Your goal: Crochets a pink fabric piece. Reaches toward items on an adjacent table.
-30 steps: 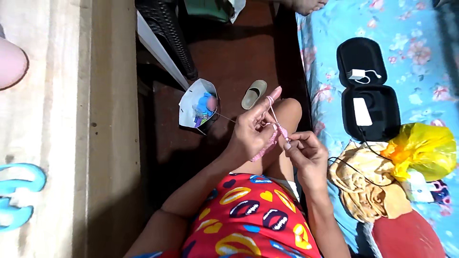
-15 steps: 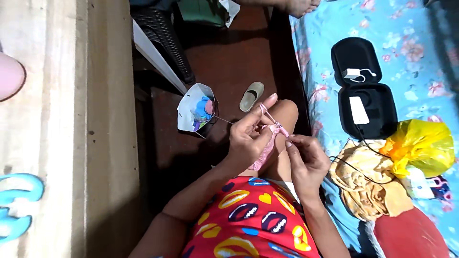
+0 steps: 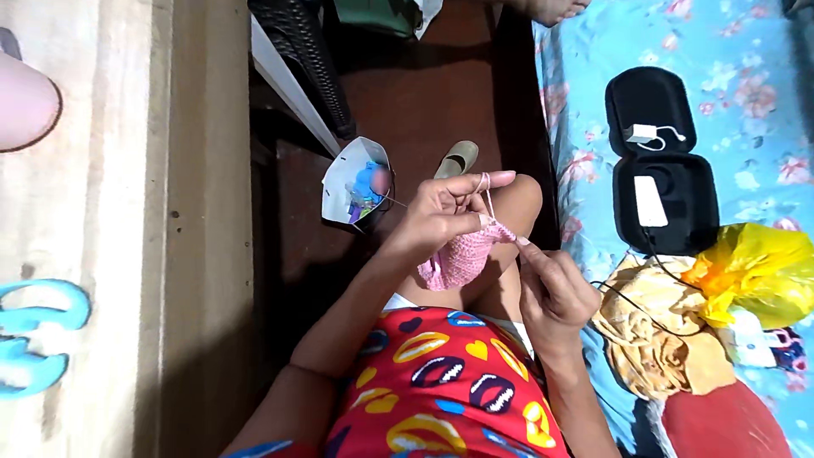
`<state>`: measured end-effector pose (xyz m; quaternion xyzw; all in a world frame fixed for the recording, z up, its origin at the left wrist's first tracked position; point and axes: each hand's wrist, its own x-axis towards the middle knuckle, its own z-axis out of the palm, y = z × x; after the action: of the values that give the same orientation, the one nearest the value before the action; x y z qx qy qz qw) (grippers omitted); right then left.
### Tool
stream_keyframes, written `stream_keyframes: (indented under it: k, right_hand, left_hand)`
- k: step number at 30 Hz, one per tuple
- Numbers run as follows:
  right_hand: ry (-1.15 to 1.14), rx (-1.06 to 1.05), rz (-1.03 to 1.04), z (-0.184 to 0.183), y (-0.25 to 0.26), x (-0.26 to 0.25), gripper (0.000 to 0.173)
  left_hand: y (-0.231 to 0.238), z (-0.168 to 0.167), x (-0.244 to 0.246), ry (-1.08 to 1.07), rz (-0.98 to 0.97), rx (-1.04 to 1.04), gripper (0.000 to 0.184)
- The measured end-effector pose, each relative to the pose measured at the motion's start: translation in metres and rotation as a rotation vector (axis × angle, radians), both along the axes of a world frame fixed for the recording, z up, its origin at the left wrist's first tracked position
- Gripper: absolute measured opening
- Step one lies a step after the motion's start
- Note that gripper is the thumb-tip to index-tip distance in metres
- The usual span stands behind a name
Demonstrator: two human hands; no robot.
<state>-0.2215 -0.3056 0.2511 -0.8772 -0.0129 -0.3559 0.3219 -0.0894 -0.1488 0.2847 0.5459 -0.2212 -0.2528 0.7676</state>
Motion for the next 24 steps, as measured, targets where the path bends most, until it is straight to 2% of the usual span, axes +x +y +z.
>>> stream_keyframes:
  k: [3,7,11,17,20,22,24]
  right_hand:
    - [0.035,0.095,0.077,0.001,-0.004,0.000,0.020]
    - [0.086,0.320,0.174,0.001,-0.008,0.001,0.020]
    - [0.167,0.507,0.208,0.003,-0.007,0.003,0.022]
    - [0.235,0.604,0.208,0.003,-0.005,0.005,0.023]
    - [0.325,0.930,0.259,0.003,-0.004,0.007,0.026]
    - [0.387,1.139,0.299,0.001,-0.001,0.009,0.032]
    - [0.424,1.172,0.339,-0.001,0.000,0.012,0.040]
  left_hand:
    - [0.003,0.000,0.004,0.078,-0.047,0.002,0.047]
    - [0.004,-0.002,0.005,0.157,-0.083,-0.008,0.048]
    - [0.004,-0.005,0.005,0.115,-0.090,-0.032,0.049]
    - [0.003,0.003,-0.006,0.029,-0.012,0.031,0.063]
    - [0.001,-0.002,-0.008,-0.070,0.072,0.027,0.064]
    - [-0.002,-0.004,-0.012,-0.062,0.114,0.015,0.064]
    - [-0.003,-0.005,-0.019,0.000,0.110,0.028,0.065]
